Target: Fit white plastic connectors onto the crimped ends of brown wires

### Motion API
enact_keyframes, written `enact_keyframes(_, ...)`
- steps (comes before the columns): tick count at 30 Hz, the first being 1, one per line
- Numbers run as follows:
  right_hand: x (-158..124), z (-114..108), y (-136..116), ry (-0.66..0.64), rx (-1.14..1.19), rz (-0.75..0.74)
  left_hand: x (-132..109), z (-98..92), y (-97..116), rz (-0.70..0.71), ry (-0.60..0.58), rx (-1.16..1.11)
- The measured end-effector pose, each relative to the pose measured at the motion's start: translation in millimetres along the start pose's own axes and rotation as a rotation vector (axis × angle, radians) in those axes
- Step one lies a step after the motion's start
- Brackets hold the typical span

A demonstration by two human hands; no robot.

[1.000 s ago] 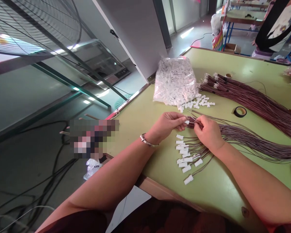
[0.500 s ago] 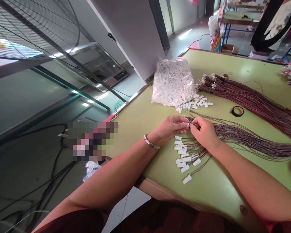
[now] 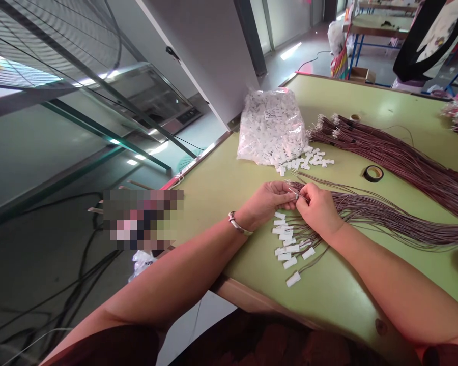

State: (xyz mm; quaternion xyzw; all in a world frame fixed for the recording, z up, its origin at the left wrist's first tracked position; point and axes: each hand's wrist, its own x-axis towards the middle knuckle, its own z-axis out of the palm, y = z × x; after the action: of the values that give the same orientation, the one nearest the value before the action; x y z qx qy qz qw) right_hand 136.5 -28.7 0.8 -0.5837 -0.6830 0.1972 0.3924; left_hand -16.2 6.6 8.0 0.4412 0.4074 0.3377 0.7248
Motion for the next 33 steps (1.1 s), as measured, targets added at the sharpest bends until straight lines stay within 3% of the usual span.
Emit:
enact_keyframes(4,0,-1,-1,-0.014,0.085,0.046,-2,-0.6,1,0.019,-0.013,0.012)
enact_keyframes(12,4,-3,-4,-0.064,0.257,0.194,-5,4.9,4,0.187,0.039,0.142)
enact_keyframes(22,3,0,3,-0.097,0.164,0.199,-1,3.8,1,0.133,0.025,0.210)
enact_keyframes(33,4,-3,1,-0.086,-0.008,0.065,-1,-1.3,2,0.103,0.001,0.200)
